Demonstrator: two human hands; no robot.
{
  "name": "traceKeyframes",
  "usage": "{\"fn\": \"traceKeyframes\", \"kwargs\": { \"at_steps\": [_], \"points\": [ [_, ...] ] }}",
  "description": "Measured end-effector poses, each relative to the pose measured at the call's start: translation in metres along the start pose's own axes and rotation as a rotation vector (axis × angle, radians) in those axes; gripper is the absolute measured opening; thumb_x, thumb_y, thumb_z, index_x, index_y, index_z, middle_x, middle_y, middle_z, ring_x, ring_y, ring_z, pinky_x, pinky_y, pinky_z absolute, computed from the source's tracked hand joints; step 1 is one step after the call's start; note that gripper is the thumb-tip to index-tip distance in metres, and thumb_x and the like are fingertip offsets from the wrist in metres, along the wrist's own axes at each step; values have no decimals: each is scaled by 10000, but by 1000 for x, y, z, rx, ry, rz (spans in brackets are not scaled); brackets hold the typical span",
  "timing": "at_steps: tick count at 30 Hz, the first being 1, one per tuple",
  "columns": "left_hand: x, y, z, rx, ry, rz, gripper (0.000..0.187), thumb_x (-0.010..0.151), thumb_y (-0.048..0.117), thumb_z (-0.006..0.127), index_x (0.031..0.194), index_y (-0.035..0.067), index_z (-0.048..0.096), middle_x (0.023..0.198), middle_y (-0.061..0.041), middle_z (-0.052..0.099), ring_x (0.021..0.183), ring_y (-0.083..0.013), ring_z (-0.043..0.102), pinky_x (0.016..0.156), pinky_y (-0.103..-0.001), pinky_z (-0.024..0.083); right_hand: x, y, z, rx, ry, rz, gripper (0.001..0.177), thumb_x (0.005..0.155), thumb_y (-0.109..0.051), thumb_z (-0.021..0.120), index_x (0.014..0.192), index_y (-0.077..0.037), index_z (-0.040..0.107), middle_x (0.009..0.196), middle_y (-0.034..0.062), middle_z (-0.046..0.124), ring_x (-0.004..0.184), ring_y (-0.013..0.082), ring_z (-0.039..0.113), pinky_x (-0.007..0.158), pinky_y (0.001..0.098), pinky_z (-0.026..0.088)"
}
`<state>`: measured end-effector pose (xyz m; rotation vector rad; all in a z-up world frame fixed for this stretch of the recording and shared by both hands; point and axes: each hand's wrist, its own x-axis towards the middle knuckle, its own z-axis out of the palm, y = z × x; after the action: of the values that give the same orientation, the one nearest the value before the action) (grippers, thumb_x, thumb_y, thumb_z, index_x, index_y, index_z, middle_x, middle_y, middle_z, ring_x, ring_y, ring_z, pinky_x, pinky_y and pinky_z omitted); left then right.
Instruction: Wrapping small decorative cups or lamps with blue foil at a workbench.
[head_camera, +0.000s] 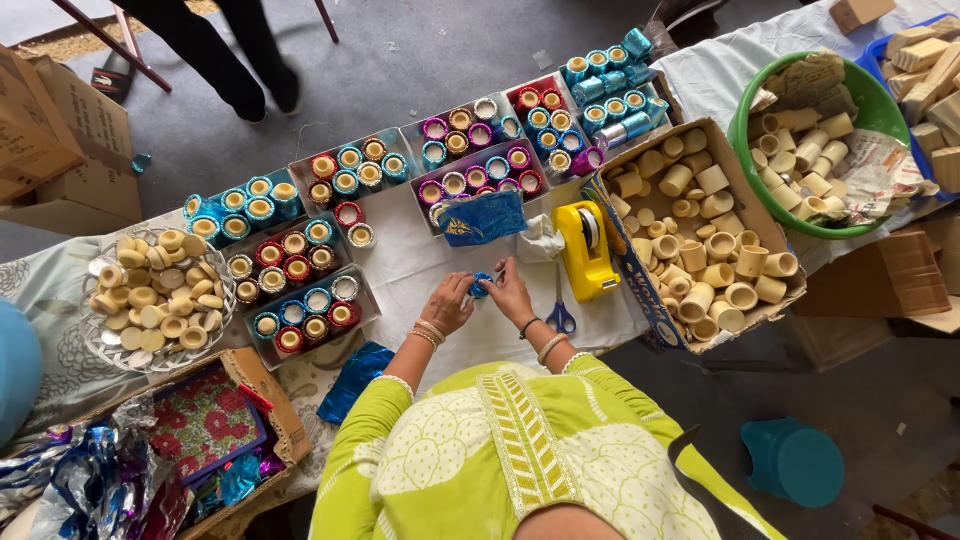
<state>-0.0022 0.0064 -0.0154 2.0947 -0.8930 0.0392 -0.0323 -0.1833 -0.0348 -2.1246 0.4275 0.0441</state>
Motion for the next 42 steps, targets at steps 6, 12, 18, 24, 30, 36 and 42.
{"fn": "traceKeyframes", "kwargs": {
  "at_steps": [6, 12, 18, 24, 30, 36, 42],
  "points": [
    [-1, 4, -2, 27, -37, 0, 410, 795, 61, 712, 1191, 19, 613, 1277, -203, 627, 1169, -391, 590, 1020, -438, 498, 10, 11, -5, 254, -182, 259, 495, 831, -307, 825, 1129, -142, 466, 784, -10, 559, 630, 106, 548, 526, 327, 467],
    [-3, -3, 7, -20, -55, -139, 474, 812, 95, 726, 1252, 43, 558, 1230, -169, 629, 1190, -375, 585, 1054, -429, 488, 18, 45, -24, 833, -397, 650, 474, 909, -579, 610, 1143, -181, 503, 781, -18, 549, 603, 100, 513, 560, 270, 467],
    [34, 31, -3, 107, -116, -23, 773, 703, 142, 830, 1378, 17, 474, 1318, -224, 558, 1220, -410, 499, 1043, -445, 432, 5, 62, -37, 849, -360, 531, 463, 982, -578, 565, 1144, -145, 540, 816, -10, 564, 662, 101, 539, 634, 281, 502],
    [26, 4, 29, 142, -253, -204, 752, 756, 125, 811, 1428, 46, 482, 1297, -183, 597, 1233, -371, 535, 1071, -418, 451, -19, 82, -47, 853, -409, 426, 431, 1007, -512, 591, 1195, -125, 558, 909, -2, 593, 782, 108, 568, 700, 274, 514],
    [17, -18, 42, -711, 8, -630, 565, 830, 97, 780, 1351, 58, 565, 1261, -130, 632, 1133, -261, 633, 984, -383, 535, -43, 35, -68, 683, -382, 238, 597, 937, -359, 682, 1434, -157, 421, 1249, 31, 553, 1109, 129, 598, 868, 315, 562],
    [12, 12, 26, -1529, 112, -663, 512, 870, 95, 748, 1341, 77, 547, 1307, -103, 611, 1205, -230, 617, 1026, -395, 538, -33, -6, -63, 913, -442, 115, 785, 854, -170, 797, 1521, -159, 382, 1302, 81, 568, 1086, 147, 630, 890, 319, 596],
    [9, -2, 31, -918, -15, -575, 568, 837, 13, 765, 1361, 86, 559, 1316, -59, 602, 1235, -170, 568, 962, -361, 545, -19, -25, -70, 475, -301, -111, 761, 790, -94, 859, 1460, -169, 505, 1197, 50, 664, 974, 104, 641, 764, 267, 559]
  ]
}}
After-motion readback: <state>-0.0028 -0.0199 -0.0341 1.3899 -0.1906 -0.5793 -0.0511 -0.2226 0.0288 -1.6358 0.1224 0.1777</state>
